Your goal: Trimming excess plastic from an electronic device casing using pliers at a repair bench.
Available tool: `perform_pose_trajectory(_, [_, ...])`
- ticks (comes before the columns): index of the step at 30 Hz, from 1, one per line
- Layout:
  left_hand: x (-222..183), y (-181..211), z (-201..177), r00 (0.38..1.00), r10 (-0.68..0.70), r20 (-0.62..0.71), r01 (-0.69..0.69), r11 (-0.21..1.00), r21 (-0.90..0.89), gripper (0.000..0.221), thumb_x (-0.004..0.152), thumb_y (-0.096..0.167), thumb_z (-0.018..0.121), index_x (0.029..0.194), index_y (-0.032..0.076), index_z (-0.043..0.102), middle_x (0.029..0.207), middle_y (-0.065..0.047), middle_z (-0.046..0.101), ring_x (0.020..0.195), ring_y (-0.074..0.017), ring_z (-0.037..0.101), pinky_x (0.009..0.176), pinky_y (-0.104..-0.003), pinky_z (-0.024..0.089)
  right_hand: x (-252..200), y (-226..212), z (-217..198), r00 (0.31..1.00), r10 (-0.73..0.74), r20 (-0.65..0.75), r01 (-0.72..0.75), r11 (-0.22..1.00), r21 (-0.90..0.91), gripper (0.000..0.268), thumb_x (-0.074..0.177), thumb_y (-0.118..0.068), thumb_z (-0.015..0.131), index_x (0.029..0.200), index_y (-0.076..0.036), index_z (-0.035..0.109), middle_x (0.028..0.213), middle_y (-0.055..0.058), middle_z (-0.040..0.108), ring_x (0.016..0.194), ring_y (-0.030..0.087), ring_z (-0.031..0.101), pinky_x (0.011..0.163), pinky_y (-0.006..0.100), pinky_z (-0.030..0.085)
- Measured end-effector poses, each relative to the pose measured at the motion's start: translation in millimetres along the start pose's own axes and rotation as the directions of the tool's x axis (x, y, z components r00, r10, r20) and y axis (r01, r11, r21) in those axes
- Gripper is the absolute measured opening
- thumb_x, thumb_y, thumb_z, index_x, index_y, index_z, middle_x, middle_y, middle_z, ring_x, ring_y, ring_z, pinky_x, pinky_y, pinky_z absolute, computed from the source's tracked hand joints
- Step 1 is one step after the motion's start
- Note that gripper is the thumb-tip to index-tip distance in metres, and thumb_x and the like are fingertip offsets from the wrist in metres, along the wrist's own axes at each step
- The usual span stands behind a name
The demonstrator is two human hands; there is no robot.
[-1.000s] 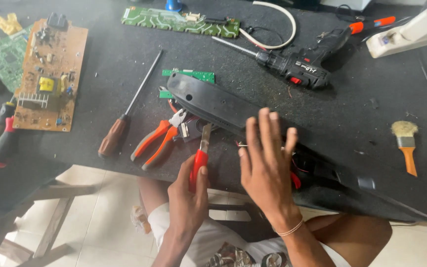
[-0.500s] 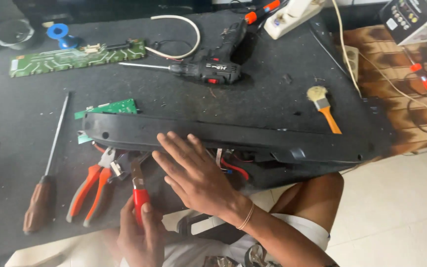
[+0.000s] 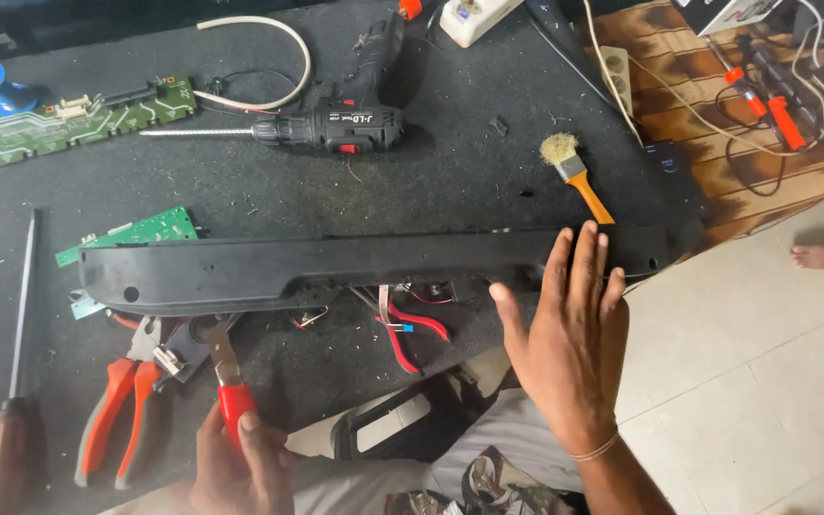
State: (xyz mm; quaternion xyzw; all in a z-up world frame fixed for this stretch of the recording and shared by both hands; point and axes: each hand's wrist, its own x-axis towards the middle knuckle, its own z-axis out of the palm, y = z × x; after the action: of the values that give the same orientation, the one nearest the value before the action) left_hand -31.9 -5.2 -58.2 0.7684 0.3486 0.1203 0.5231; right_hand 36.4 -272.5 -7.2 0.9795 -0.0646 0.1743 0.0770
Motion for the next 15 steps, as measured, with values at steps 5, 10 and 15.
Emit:
perform_pose_trajectory(5, [-2,0,-3,0.998,-0.056,0.005,0.057,0.996,-0.070,0.044,0.100,0.042,0.051,0.132,0.014,0.064,0.061,-0.005,0.064,0.041,-0.0144,0.053,0.043,-0.026,0.045,0,-94,0,0.992,-0.123,0.017,0.101,0.882,0.461,0.088,0.104,-0.055,0.042,0.159,0.010,0.018,0.166,0.037,0.006,0.156,0.053,0.008,0.124,0.067,0.014])
perform_pose_trajectory(10, [-19,-30,-8,0.990,0.130,-0.062,-0.144,0.933,-0.329,0.051,0.099,0.039,0.051,0.130,-0.001,0.060,0.053,-0.011,0.055,0.034,-0.0127,0.043,0.032,-0.024,0.033,-2,-164,-30,0.826,-0.532,-0.186,0.498,0.534,0.683,0.069,0.109,-0.047,0.025,0.155,0.004,0.032,0.165,0.034,0.019,0.155,0.054,0.019,0.124,0.068,0.019])
perform_pose_trajectory(15, [-34,-51,-10,0.980,-0.179,-0.084,0.118,0.871,-0.478,0.047,0.094,0.032,0.056,0.129,0.002,0.062,0.058,-0.019,0.059,0.029,-0.0225,0.047,0.026,-0.029,0.033,0,-151,-28,0.809,-0.502,-0.306,0.514,0.352,0.782,0.051,0.112,-0.030,0.037,0.155,-0.004,0.041,0.165,0.023,0.034,0.156,0.039,0.036,0.128,0.063,0.020])
